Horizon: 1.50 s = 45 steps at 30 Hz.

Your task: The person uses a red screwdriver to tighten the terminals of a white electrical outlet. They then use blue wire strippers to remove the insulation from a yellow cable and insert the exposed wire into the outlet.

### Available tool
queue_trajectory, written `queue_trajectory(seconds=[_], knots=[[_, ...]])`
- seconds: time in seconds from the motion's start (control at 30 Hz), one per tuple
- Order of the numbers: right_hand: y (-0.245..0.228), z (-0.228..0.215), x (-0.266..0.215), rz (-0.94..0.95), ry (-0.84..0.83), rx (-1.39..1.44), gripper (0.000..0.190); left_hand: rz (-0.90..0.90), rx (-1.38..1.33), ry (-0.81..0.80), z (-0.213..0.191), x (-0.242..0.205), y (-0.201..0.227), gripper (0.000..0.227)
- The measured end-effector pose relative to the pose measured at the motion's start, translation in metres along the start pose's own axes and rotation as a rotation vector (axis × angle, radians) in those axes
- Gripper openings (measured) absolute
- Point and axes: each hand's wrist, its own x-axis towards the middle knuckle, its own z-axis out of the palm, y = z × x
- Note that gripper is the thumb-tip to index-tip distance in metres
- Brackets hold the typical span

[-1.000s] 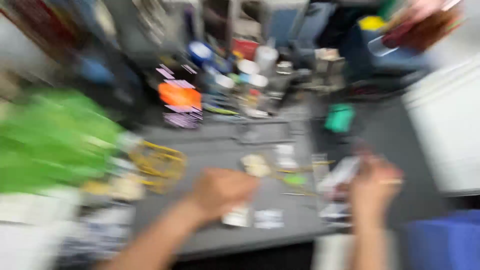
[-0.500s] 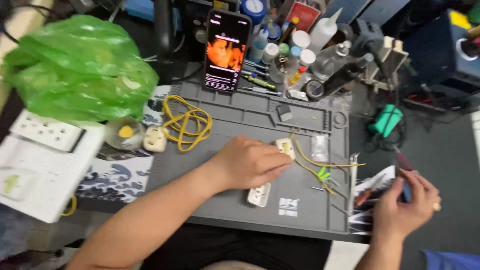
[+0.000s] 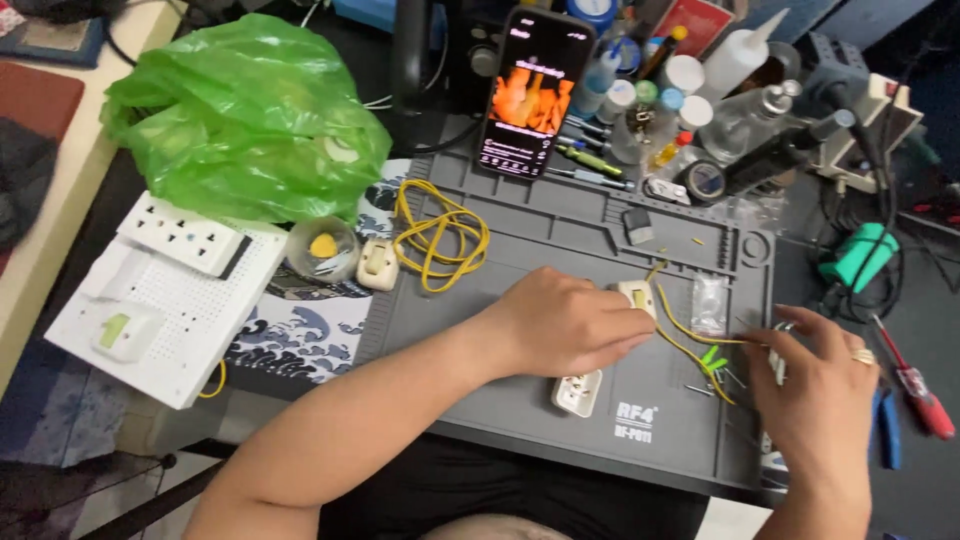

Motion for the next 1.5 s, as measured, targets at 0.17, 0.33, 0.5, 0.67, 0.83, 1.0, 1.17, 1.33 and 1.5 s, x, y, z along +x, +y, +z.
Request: queue_trajectory(seconds=[0.17,0.33,0.5,0.67,0.83,1.0,1.17,1.33,1.5], knots=[[-0.014,-0.014,-0.003,0.028,-0.030,0.103,0.029,-0.006,-0.011,0.009,-0.003,0.000,0.002,0.006],[-0.001,0.004,-0.012,0.045,-0.023,-0.055,0.020,-0.012,-0.004,-0.008,-0.001,-0.003,0.006,0.010],[-0.006,-0.010,-0.006,0.004,0.084,0.181,0.013,-0.032,0.010,0.000,-0.001,0.000,0.007,0.013],[-0.027,-0.025,-0.005,-0.103,0.424,0.360,0.025,-0.470,-0.385,-0.358,-0.018,0.017,0.016,0.052],[-0.094,-0.023,0.013,-0.275,0.437,0.509,0.017,-0.567,-0.773,-0.224,-0.034,0.023,0.021,0.046],[-0.119,0.025,0.012,-0.321,0.631,0.552,0.021,-0.565,-0.973,0.082,-0.022,0.016,0.008,0.037],[-0.117,0.027,0.007,-0.249,0.528,0.673,0.020,-0.541,-0.934,0.097,-0.015,0.010,0.007,0.044],[-0.118,0.019,0.012,-0.211,0.533,0.773,0.013,-0.569,-0.975,-0.013,-0.028,0.018,0.010,0.046],[-0.124,0.009,0.019,-0.197,0.481,0.972,0.022,-0.617,-1.164,-0.131,-0.021,0.013,0.017,0.045]])
